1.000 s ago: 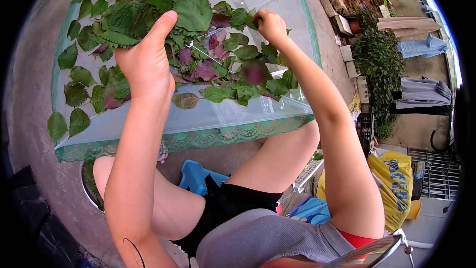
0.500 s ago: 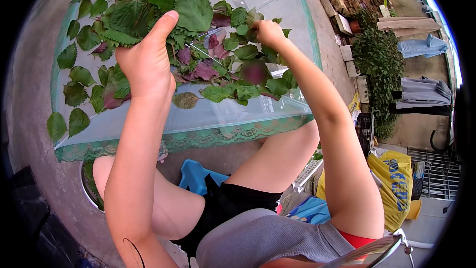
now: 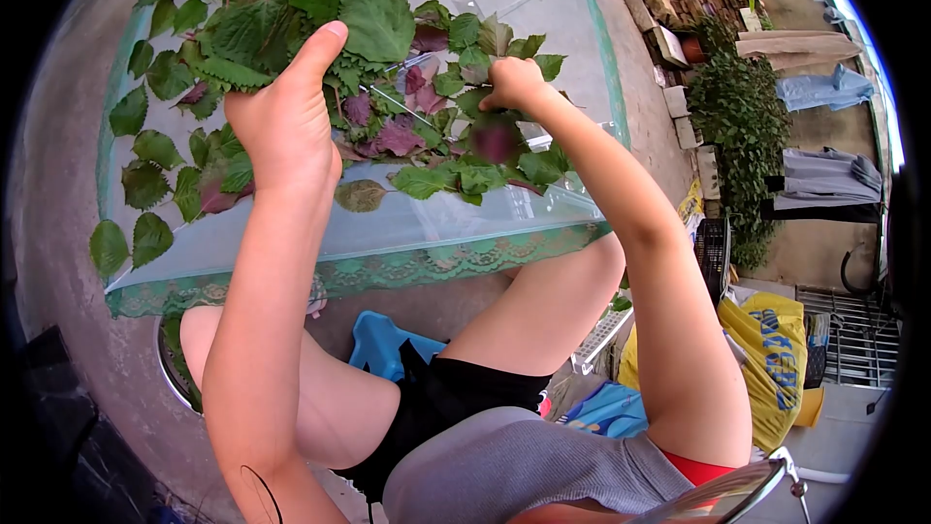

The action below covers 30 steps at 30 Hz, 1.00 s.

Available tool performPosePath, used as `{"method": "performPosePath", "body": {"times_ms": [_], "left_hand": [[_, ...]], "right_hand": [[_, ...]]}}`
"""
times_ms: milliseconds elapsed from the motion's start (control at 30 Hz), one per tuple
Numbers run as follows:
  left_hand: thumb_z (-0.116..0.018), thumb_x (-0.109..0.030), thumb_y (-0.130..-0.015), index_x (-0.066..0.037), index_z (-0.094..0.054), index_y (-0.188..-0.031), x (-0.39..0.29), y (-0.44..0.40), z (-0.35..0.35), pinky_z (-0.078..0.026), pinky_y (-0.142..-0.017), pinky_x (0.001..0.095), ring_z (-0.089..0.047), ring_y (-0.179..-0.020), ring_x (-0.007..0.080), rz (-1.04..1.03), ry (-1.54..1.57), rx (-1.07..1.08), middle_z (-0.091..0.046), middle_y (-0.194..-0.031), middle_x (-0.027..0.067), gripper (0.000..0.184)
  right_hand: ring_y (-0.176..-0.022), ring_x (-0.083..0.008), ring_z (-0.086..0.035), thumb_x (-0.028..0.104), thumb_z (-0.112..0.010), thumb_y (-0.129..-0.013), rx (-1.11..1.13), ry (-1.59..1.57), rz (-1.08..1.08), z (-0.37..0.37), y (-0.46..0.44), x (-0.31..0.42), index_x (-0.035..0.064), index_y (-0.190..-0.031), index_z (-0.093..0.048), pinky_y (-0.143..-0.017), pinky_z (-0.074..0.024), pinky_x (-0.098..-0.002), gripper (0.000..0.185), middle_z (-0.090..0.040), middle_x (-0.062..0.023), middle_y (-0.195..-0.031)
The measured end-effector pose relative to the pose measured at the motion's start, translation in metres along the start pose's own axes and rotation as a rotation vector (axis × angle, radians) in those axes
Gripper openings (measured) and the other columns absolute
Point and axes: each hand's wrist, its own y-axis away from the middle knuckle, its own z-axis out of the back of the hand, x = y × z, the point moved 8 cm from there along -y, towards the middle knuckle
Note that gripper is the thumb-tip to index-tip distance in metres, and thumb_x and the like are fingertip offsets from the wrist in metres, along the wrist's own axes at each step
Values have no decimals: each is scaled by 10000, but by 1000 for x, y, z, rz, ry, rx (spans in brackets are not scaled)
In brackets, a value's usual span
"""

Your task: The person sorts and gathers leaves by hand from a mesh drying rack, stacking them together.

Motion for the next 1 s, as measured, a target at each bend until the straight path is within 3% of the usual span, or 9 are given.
{"method": "performPosePath", "body": {"times_ms": [67,267,333,567,733,767,900,967,1000], "left_hand": [[-747,54,-684,3,-614,-975,-1,2,0,-493,-800,295,-610,-849,152,5,8,-7,-642,-961,60,325],[-745,53,-684,0,-610,-979,0,1,-2,-493,-795,297,-609,-850,151,16,25,3,-640,-960,54,329],[-745,53,-683,-1,-611,-979,-1,1,-3,-493,-794,296,-609,-849,150,12,23,6,-640,-959,54,329],[-746,50,-685,-2,-612,-985,1,4,-2,-495,-790,292,-610,-844,145,26,-14,-5,-640,-966,53,332],[-746,55,-684,-4,-611,-992,3,9,-5,-496,-795,292,-610,-852,146,48,-8,7,-639,-969,51,341],[-745,57,-684,-5,-609,-999,3,10,-4,-495,-800,292,-609,-859,146,47,-18,5,-638,-975,51,348],[-745,60,-685,-6,-602,-1017,2,9,-3,-493,-810,293,-606,-876,146,22,-11,21,-634,-992,51,367],[-746,61,-685,-6,-601,-1021,4,8,-4,-492,-812,293,-606,-879,146,32,-3,30,-633,-996,50,372],[-747,62,-684,-6,-599,-1024,5,8,-4,-491,-814,292,-605,-881,145,42,4,35,-632,-1001,49,378]], "right_hand": [[-923,-253,-649,425,-816,-574,-5,10,-2,-7,0,2,76,-898,-687,-840,-465,-389,494,-683,-91,-922],[-903,-278,-647,210,-702,-680,-173,-114,-1,1,3,0,86,-872,-686,-828,-486,-395,229,-677,-126,-904],[-885,-281,-646,135,-625,-701,-157,-371,-33,8,9,-7,95,-839,-687,-797,-504,-385,156,-675,-135,-866],[-856,-281,-645,182,-654,-717,-190,-610,28,22,26,-16,101,-824,-691,-779,-513,-381,139,-675,-118,-847],[-905,-288,-636,272,-731,-710,-269,-160,-97,7,18,-12,80,-855,-695,-782,-510,-397,243,-667,-106,-931],[-1056,-274,-572,233,-683,-727,-144,-182,-124,-1,15,-13,29,-923,-673,-865,-478,-394,283,-617,-126,-1075],[-1045,-277,-578,167,-651,-716,-195,-96,-152,-17,3,-14,34,-918,-674,-868,-476,-400,242,-626,-125,-1061],[-883,-292,-636,230,-705,-692,-340,-98,-126,-12,0,-14,83,-825,-698,-785,-510,-397,199,-662,-116,-902],[-883,-292,-636,230,-705,-692,-340,-98,-127,-15,-1,-18,83,-825,-698,-785,-510,-397,199,-662,-116,-902]]}}
